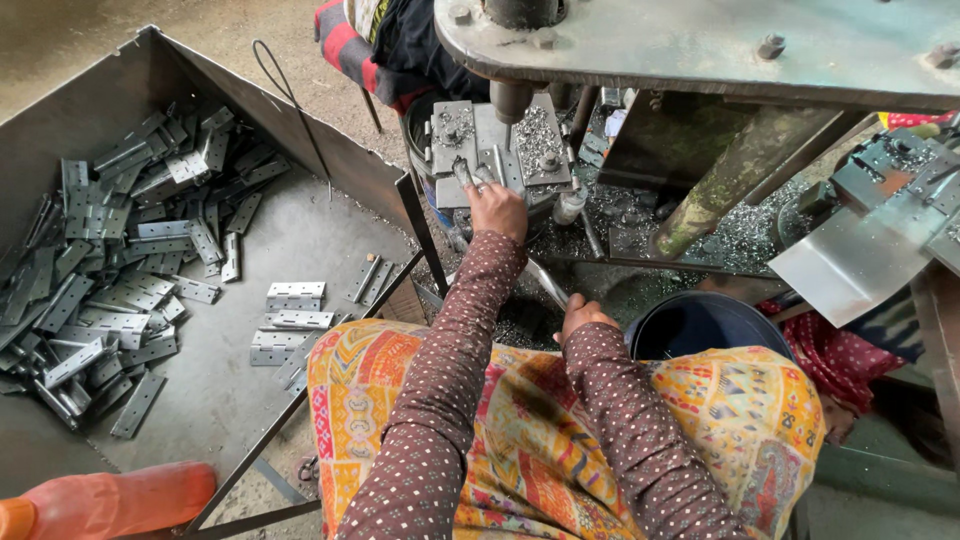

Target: The person operates a drill press to process metal hinge pieces. They pick up each piece from a metal bin, place it under the drill, and use a lever to activate the machine. After drilling, the person removes the piece and places it back into the bin.

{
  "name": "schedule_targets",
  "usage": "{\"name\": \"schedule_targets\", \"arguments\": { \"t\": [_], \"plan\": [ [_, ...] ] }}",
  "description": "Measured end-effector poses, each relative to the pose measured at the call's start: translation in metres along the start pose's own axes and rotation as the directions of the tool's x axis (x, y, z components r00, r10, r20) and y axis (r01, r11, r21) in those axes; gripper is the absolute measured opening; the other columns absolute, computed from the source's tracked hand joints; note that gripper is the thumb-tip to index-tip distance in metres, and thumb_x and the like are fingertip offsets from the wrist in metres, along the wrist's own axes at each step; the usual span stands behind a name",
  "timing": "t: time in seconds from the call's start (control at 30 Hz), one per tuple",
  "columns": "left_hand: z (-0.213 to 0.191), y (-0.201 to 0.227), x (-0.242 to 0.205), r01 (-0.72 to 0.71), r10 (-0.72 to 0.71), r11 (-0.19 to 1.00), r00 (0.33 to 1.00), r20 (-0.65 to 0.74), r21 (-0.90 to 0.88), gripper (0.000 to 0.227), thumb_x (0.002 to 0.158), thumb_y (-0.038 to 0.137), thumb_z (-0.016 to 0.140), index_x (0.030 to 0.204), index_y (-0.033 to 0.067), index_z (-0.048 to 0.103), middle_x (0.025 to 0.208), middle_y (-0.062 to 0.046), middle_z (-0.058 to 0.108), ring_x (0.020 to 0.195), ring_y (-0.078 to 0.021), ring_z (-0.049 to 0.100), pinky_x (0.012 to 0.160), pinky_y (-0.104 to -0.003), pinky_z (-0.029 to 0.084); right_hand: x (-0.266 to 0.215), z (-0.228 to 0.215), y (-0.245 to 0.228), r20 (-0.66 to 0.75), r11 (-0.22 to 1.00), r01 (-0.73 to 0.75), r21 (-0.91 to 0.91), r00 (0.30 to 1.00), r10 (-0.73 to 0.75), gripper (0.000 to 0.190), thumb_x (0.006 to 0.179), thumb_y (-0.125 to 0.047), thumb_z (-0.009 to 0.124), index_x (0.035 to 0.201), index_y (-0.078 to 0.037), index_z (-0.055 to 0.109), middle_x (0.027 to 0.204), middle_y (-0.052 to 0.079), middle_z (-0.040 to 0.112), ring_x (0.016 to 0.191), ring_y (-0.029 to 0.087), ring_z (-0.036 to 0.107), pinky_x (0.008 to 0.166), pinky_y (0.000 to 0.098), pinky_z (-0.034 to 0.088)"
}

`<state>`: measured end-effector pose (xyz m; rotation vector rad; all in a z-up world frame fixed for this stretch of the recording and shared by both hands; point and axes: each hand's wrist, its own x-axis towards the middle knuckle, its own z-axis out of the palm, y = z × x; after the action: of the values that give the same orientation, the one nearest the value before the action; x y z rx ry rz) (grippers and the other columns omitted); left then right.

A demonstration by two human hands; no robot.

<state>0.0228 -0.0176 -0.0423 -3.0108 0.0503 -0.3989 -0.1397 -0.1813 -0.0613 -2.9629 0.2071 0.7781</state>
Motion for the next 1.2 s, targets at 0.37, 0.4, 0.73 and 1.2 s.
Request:
{"name": "schedule_targets", "arguments": {
  "t": [0.37,0.4,0.73,1.2],
  "plan": [
    [-0.003,-0.01,0.001,-0.036,0.036,0.999,0.999,-0.007,0.032,0.032,0.103,0.02,0.053,0.086,-0.0019,0.07,0.138,-0.03,0.055,0.112,-0.0385,0.067,0.104,-0.059,0.046,0.032,0.048,0.014,0.242,1.0,0.021,0.017,0.97,-0.025,0.082,0.089,-0.041,0.076,0.149,-0.009,0.029,0.14,0.024,0.054,0.131,0.037,0.056,0.108,0.0458,0.049],
    [-0.003,-0.011,0.004,-0.024,0.029,0.996,0.998,-0.059,0.082,0.03,0.1,0.02,0.054,0.09,-0.0025,0.071,0.134,-0.028,0.057,0.113,-0.0398,0.066,0.103,-0.059,0.047,0.035,0.042,0.014,0.232,1.0,0.018,0.01,0.972,-0.02,0.081,0.089,-0.041,0.076,0.148,-0.009,0.03,0.14,0.023,0.054,0.13,0.037,0.056,0.108,0.0457,0.049],
    [-0.018,-0.015,-0.025,-0.037,0.037,0.998,0.999,0.013,0.044,0.03,0.101,0.019,0.049,0.102,-0.0016,0.071,0.138,-0.027,0.058,0.126,-0.0422,0.056,0.106,-0.058,0.04,0.024,0.062,0.003,0.283,0.999,0.032,0.036,0.958,-0.041,0.072,0.09,-0.041,0.075,0.141,-0.007,0.038,0.13,0.022,0.062,0.121,0.036,0.064,0.102,0.0455,0.053],
    [-0.03,-0.015,-0.001,0.04,-0.014,0.982,0.99,0.139,-0.185,0.029,0.095,0.021,0.054,0.12,0.0189,0.069,0.15,-0.019,0.048,0.137,-0.0374,0.047,0.115,-0.064,0.018,0.011,0.031,0.008,0.163,1.0,-0.029,-0.011,0.986,0.031,0.066,0.09,-0.041,0.073,0.137,-0.006,0.043,0.122,0.022,0.067,0.113,0.037,0.068,0.098,0.0475,0.056]
  ]
}}
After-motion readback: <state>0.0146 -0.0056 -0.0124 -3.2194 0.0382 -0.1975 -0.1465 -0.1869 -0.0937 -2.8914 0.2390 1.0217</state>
